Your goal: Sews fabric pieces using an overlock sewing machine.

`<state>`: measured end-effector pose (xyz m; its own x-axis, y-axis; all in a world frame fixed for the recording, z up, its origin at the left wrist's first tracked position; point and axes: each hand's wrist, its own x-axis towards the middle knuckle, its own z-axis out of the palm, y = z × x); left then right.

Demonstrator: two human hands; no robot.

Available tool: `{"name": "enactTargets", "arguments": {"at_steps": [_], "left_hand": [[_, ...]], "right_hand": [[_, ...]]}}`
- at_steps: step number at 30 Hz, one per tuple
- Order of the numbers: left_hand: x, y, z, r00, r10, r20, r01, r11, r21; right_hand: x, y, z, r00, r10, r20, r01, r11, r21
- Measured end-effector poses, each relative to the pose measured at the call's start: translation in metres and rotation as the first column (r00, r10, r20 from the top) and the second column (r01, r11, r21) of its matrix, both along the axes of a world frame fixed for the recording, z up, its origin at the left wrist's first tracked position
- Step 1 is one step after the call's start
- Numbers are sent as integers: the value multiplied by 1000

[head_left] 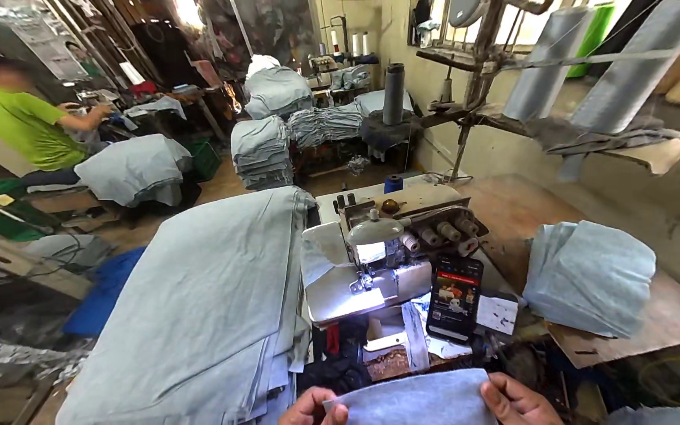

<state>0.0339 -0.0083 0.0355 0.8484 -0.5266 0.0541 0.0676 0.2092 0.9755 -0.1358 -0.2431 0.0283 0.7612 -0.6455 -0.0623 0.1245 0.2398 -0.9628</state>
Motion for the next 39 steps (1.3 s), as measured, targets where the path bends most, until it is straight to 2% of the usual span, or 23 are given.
{"name": "enactTargets", "arguments": {"at_steps": [2, 6, 9, 14, 23, 26, 28, 30, 32, 33, 35, 37, 39], "left_hand": [[-1, 0, 0, 998, 36, -51, -35, 999, 12], [-10, -6, 0, 996, -75, -39, 76, 997, 22], [-21, -19, 6, 987, -82, -139, 88, 995, 38], [-31, -31, 14, 948, -206, -243, 195, 978, -70], [-35, -35, 23, 915, -188, -358, 171, 982, -79], [-38, -37, 25, 957, -173, -231, 173, 985, -19], [-32, -34, 24, 983, -159, 93, 149, 984, 102], [-15, -33, 21, 867, -154, 473, 86, 983, 163], [8, -36, 19, 706, -267, 656, 148, 961, 232], [17, -39, 15, 660, -326, 677, 208, 945, 252], [25, -44, 8, 677, -349, 648, 304, 934, 186], [25, -43, 8, 747, -298, 594, 280, 952, 126], [23, -39, 9, 794, -217, 568, 193, 976, 104]], "right_hand": [[4, 7, 0, 1000, -13, -28, 13, 1000, -21], [13, 20, 1, 999, 26, -45, -33, 987, -157], [23, 34, 3, 997, 64, -41, -72, 967, -245], [37, 53, 7, 991, 129, -33, -133, 949, -286], [43, 54, 6, 983, 179, -27, -174, 889, -425], [44, 57, 3, 984, 176, -3, -160, 884, -439], [43, 57, 5, 987, 162, -8, -148, 881, -449], [42, 56, 10, 985, 173, -6, -157, 876, -456], [41, 56, 16, 981, 193, 14, -165, 871, -463], [41, 56, 18, 980, 196, 24, -163, 870, -466], [40, 56, 22, 977, 211, 26, -175, 865, -469], [37, 53, 23, 971, 240, -8, -214, 851, -479], [30, 49, 18, 961, 265, -83, -269, 819, -507]]}}
